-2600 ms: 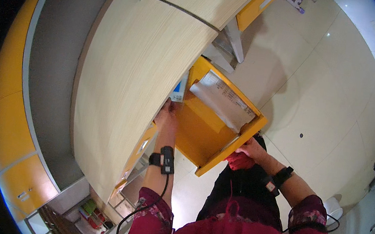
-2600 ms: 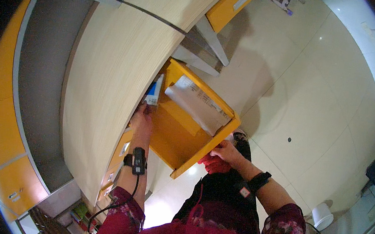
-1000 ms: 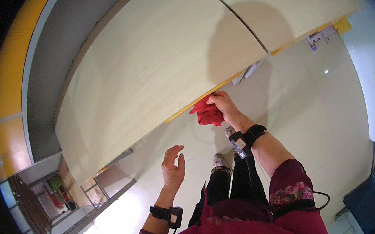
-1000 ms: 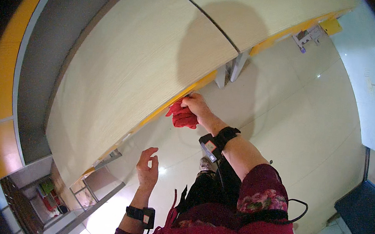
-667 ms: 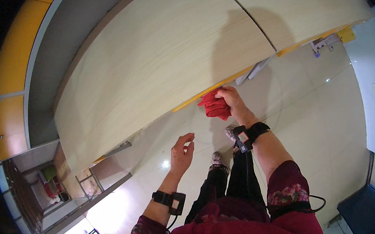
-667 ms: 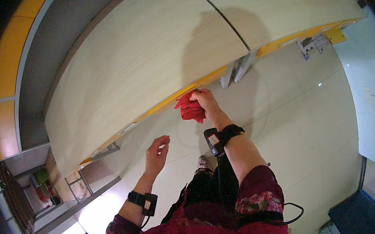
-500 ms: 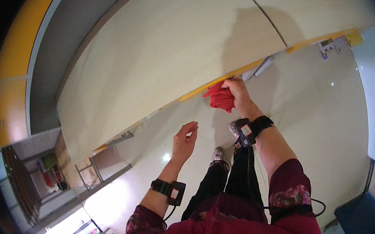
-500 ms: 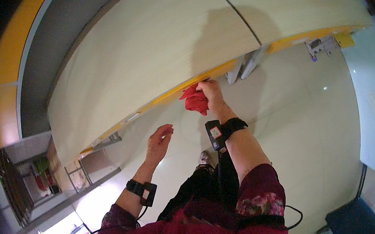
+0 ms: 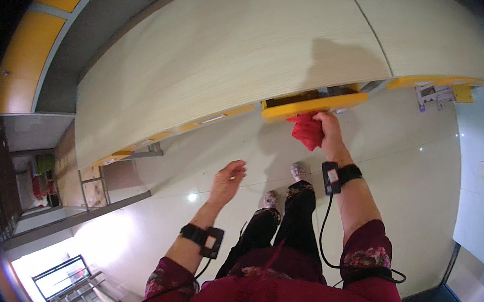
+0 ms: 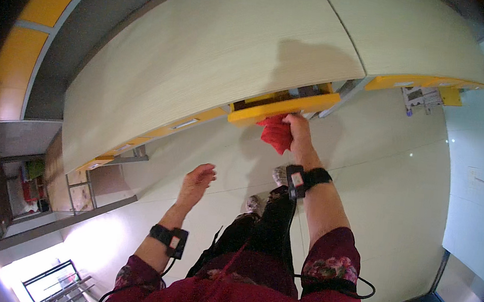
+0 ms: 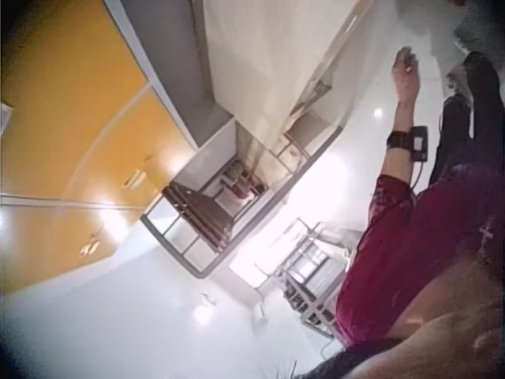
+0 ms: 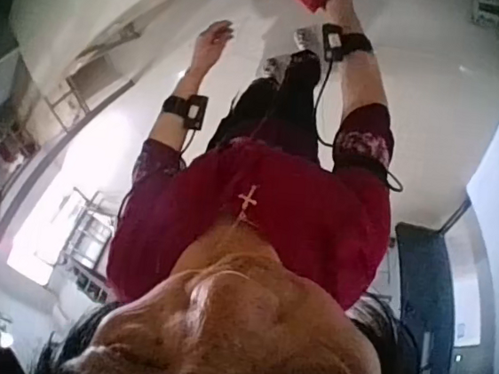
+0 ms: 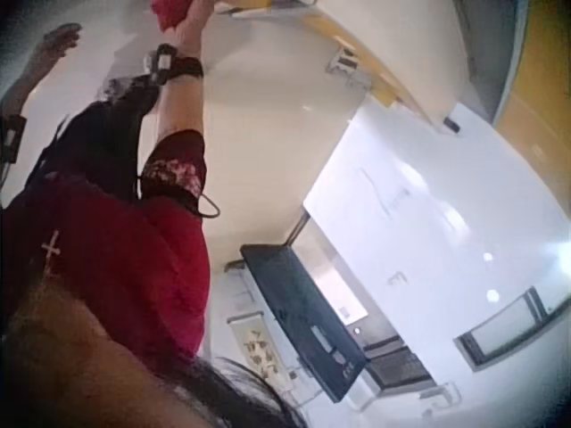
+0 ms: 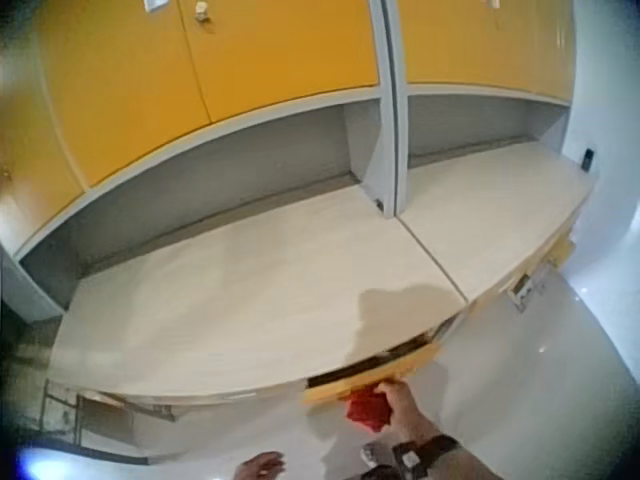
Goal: Wiping a desk and adjacent wall with a cloth.
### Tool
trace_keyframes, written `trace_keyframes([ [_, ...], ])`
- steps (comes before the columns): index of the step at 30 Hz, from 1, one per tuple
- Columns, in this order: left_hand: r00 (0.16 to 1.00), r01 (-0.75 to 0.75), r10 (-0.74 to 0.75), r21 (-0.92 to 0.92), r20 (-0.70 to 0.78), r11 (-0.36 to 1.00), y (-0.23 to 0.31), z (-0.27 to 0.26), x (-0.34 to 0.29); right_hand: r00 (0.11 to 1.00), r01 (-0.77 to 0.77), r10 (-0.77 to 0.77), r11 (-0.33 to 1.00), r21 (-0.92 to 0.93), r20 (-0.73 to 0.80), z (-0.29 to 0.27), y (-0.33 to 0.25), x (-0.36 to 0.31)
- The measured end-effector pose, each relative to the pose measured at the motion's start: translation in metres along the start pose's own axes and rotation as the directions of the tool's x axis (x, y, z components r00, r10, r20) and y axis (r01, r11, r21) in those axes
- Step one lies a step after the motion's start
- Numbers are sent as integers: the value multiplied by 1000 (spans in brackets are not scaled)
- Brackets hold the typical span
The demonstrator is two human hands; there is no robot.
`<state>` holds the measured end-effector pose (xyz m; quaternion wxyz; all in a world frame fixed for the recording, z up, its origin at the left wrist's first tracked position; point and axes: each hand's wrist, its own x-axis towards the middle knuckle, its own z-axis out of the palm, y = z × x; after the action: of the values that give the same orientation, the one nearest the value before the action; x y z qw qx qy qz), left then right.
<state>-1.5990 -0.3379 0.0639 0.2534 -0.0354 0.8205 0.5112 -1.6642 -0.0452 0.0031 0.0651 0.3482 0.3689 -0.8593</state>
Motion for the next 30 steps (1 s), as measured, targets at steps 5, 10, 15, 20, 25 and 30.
trace_keyframes([
  [5,982,178,-179,-14,-65,984,-21,-28,-32,997,30,-33,999,-40,-65,-16,2,-9],
  [10,975,218,-220,-89,-16,972,-24,-15,-42,920,388,-383,855,-346,84,16,-21,33],
  [15,982,184,-183,-15,45,983,-5,1,-35,992,123,-122,989,-86,16,19,-10,31],
  [20,983,124,-122,-10,135,992,24,23,13,979,202,-201,970,-132,26,-1,-8,35],
  [25,995,70,-61,-105,83,992,61,28,44,992,53,-57,998,40,110,5,-9,4],
  [30,991,-48,59,-98,121,994,78,40,65,989,33,-32,999,-5,147,37,-25,10],
])
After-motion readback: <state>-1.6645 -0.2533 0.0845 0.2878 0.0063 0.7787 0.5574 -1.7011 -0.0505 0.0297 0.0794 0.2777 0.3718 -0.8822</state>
